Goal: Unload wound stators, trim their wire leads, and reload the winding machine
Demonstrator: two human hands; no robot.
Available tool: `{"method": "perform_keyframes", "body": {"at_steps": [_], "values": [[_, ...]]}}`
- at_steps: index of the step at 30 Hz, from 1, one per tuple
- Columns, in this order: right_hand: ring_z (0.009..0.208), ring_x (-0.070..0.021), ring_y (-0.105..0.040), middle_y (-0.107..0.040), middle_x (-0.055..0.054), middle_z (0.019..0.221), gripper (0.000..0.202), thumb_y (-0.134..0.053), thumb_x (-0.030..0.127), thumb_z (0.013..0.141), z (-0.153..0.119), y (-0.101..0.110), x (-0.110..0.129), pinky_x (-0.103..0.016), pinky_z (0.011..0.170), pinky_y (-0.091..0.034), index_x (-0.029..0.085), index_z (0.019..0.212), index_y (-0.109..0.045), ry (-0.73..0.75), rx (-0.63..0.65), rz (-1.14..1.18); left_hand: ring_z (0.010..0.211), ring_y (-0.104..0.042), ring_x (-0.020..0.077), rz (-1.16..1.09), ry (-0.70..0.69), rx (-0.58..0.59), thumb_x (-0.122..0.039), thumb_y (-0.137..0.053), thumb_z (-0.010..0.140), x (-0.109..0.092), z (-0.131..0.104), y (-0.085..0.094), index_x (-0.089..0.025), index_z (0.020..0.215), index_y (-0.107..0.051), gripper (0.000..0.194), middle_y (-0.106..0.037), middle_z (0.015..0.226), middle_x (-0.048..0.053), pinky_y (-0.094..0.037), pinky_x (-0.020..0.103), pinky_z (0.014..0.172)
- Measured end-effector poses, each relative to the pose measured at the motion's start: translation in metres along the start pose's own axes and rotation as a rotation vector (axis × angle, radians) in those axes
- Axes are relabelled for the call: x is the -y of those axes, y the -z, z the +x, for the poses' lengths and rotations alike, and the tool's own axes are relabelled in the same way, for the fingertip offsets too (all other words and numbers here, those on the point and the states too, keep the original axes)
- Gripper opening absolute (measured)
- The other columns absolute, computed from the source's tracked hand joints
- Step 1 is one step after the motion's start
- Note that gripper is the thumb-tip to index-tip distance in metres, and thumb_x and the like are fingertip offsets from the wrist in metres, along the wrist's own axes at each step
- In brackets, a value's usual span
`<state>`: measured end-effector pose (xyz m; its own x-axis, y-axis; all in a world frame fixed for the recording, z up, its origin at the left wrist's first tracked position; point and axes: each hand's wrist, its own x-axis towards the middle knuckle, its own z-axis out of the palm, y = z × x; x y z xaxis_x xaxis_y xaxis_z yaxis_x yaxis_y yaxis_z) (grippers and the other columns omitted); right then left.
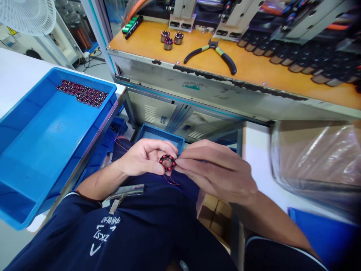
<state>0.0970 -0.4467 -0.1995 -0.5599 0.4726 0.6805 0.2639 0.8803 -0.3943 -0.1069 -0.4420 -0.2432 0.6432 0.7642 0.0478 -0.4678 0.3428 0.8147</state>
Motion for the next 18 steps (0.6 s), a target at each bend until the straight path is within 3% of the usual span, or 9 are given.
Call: {"method": "perform_keyframes", "body": {"at_steps": [6,10,13,16,18], "values": [[0.07,-0.0142,-0.065,-0.068,-0.006,0.079,0.012,-0.067,0.007,0.084,-0.008,-0.02,0.005,-0.028,0.064,-0.055,0.016,0.091,-0.065,-0.145,-0.202,0.095,0.073,-0.064,0.0082,0.195,-0.232,-0.006,-0.018,-0.086,0.065,0.002,0.005,0.004,-0.018,0.096,-0.076,0.033,-0.062,0.097,0.005,-0.055,0.018,0.067],[0.067,-0.0134,-0.064,-0.066,-0.005,0.077,0.009,-0.062,0.009,0.087,-0.01,-0.028,0.007,-0.025,0.061,-0.053,0.017,0.088,-0.062,-0.195,-0.29,0.055,0.087,-0.063,0.0109,0.33,-0.365,-0.055,-0.014,-0.086,0.063,0.004,0.005,0.006,-0.023,0.106,-0.074,0.045,-0.064,0.104,0.006,-0.053,0.019,0.075],[0.067,-0.014,-0.064,-0.065,-0.005,0.076,0.008,-0.061,0.009,0.087,-0.011,-0.028,0.006,-0.025,0.061,-0.054,0.018,0.088,-0.06,-0.173,-0.285,0.024,0.08,-0.064,0.0107,0.343,-0.248,-0.072,-0.019,-0.087,0.064,0.002,0.0,0.005,-0.021,0.116,-0.068,0.055,-0.068,0.096,0.005,-0.053,0.02,0.073],[0.066,-0.0136,-0.064,-0.064,-0.004,0.075,0.009,-0.061,0.009,0.087,-0.012,-0.026,0.005,-0.025,0.06,-0.054,0.018,0.089,-0.059,-0.156,-0.276,0.007,0.067,-0.064,0.0084,0.335,-0.104,-0.055,-0.02,-0.078,0.076,-0.002,-0.005,0.003,-0.016,0.109,-0.068,0.035,-0.068,0.079,0.002,-0.053,0.018,0.065],[0.065,-0.0133,-0.063,-0.064,-0.004,0.075,0.01,-0.06,0.009,0.087,-0.012,-0.026,0.006,-0.026,0.06,-0.054,0.018,0.09,-0.059,-0.159,-0.273,-0.018,0.064,-0.066,0.0094,0.302,-0.107,-0.068,-0.018,-0.073,0.081,-0.003,-0.007,0.001,-0.014,0.108,-0.067,0.028,-0.068,0.075,0.002,-0.054,0.019,0.062]]}}
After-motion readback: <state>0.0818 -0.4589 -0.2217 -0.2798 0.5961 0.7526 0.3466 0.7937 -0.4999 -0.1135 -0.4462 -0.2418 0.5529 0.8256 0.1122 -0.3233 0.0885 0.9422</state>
